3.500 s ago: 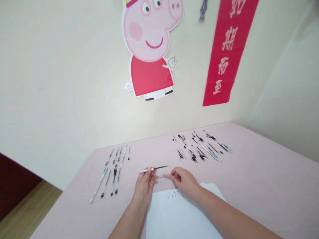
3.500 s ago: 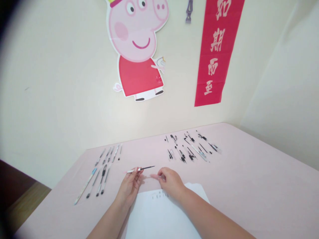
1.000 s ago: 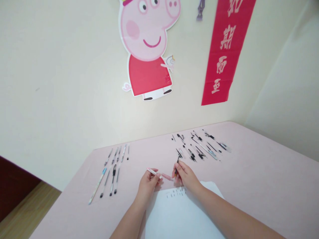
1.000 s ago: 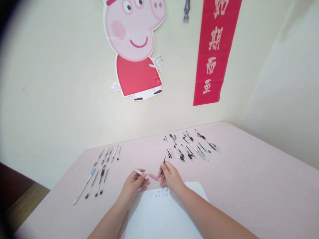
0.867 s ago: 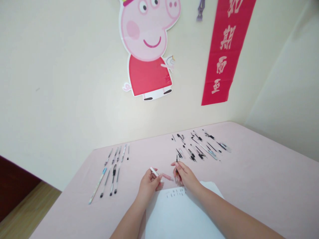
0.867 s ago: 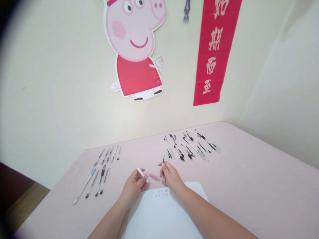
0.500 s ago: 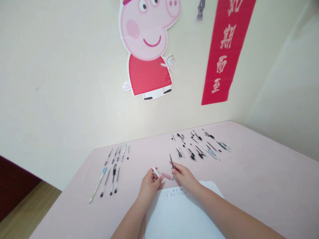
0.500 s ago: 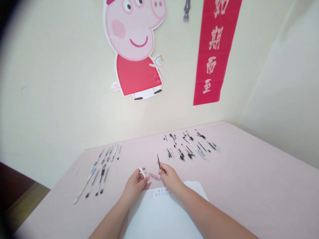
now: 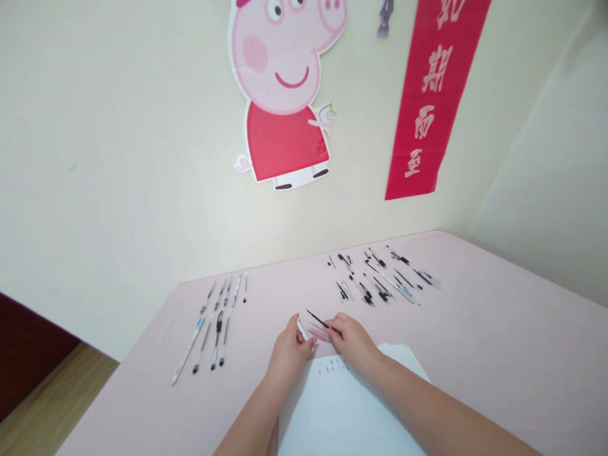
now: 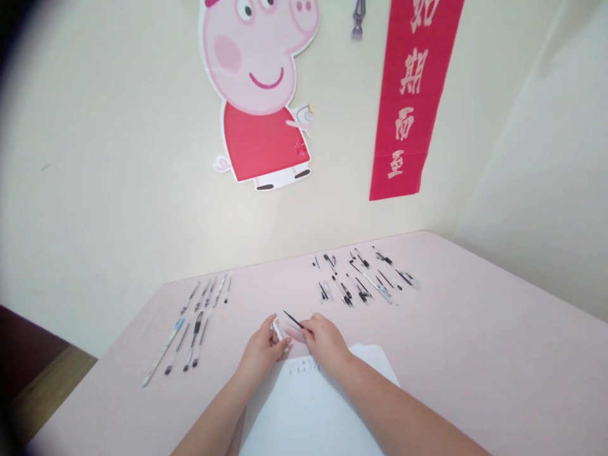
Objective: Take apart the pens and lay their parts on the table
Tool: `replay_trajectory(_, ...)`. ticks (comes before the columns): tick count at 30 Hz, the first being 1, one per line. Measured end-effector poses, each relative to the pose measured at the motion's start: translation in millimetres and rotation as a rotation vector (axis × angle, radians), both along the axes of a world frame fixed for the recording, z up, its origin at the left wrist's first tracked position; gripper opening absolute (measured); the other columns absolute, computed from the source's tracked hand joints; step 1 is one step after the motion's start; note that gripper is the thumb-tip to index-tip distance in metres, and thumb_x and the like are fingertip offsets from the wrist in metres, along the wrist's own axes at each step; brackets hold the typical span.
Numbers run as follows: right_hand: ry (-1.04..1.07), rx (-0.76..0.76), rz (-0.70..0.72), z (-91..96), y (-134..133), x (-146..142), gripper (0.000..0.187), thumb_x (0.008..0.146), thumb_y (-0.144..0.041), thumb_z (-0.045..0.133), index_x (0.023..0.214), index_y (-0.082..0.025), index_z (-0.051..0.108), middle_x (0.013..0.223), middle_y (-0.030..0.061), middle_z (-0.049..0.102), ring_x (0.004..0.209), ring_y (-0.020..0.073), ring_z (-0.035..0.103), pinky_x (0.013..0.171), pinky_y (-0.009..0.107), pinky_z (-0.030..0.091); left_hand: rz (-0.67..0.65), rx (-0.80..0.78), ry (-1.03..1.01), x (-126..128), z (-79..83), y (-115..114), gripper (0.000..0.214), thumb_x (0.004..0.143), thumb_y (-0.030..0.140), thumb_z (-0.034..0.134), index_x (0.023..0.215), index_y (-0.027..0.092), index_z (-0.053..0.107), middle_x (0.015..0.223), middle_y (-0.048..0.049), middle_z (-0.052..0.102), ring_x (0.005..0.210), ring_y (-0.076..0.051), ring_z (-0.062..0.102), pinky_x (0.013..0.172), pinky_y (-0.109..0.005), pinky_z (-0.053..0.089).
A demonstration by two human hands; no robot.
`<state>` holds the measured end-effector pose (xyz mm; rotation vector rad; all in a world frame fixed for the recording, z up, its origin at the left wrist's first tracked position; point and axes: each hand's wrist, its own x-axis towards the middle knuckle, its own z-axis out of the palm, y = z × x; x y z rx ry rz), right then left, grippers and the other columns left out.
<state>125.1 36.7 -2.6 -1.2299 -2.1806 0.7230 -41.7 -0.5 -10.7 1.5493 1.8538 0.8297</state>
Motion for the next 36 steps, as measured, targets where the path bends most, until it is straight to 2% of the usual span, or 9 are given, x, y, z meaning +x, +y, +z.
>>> replay_trajectory(7,-0.287,0.054,-0.020,6.5,-7,-3,0.029,0.085,-0.019,0.042,0.102,-0.021,0.065,0.085,0.0059,0.059,0.078,0.0164,0.056,0.067,0.023,0.036,-0.017,-0.056,0.116,5,8.2,0,0.062,0.069,0.028,0.058,0.125,0.009,0.041,0.068,-0.0005,0.061,0.064,-0.015,0.055,0.060,-0.024,0.037)
replay_trajectory(11,-0.320,0.092,-0.009,3.2,-7,-4,0.029,0.085,-0.020,0.042,0.105,-0.024,0.063,0.086,0.0049,0.059,0.078,0.0160,0.056,0.065,0.023,0.035,-0.013,-0.071,0.150,5,8.5,-2,0.069,0.069,0.032,0.059,0.130,0.008,0.036,0.074,-0.0037,0.063,0.069,-0.017,0.056,0.060,-0.024,0.036)
replay_trajectory(18,-0.317,0.098,0.021,9.0,-11,-3,0.027,0.089,-0.025,0.039,0.101,-0.024,0.064,0.085,0.0036,0.057,0.077,0.0141,0.055,0.064,0.022,0.034,-0.029,-0.016,0.114,5,5.9,-2,0.071,0.072,0.033,0.056,0.132,0.004,0.033,0.067,-0.0014,0.060,0.061,-0.015,0.054,0.057,-0.024,0.037)
replay_trajectory(25,-0.256,0.088,0.092,16.8,-17,-3,0.032,0.092,-0.035,0.034,0.095,-0.022,0.063,0.084,0.0036,0.057,0.076,0.0135,0.054,0.067,0.022,0.034,-0.057,0.054,-0.055,-1,-5.1,-2,0.053,0.077,0.025,0.047,0.127,0.011,0.040,0.073,-0.0008,0.062,0.057,-0.012,0.053,0.057,-0.024,0.041)
replay_trajectory(30,-0.264,0.088,0.093,16.4,-18,-4,0.024,0.087,-0.034,0.043,0.097,-0.022,0.061,0.086,0.0036,0.056,0.076,0.0141,0.054,0.067,0.023,0.035,-0.046,0.121,-0.114,-3,-13.1,0,0.045,0.076,0.020,0.047,0.120,0.014,0.045,0.079,-0.0020,0.061,0.060,-0.011,0.054,0.059,-0.024,0.042)
replay_trajectory(36,-0.204,0.141,0.099,17.8,-18,-3,0.026,0.082,-0.031,0.052,0.105,-0.022,0.059,0.094,0.0051,0.056,0.085,0.0169,0.052,0.073,0.025,0.037,0.041,0.159,-0.142,-3,-10.3,0,0.021,0.076,0.018,0.044,0.095,0.018,0.051,0.065,0.0036,0.052,0.054,-0.010,0.050,0.052,-0.021,0.037)
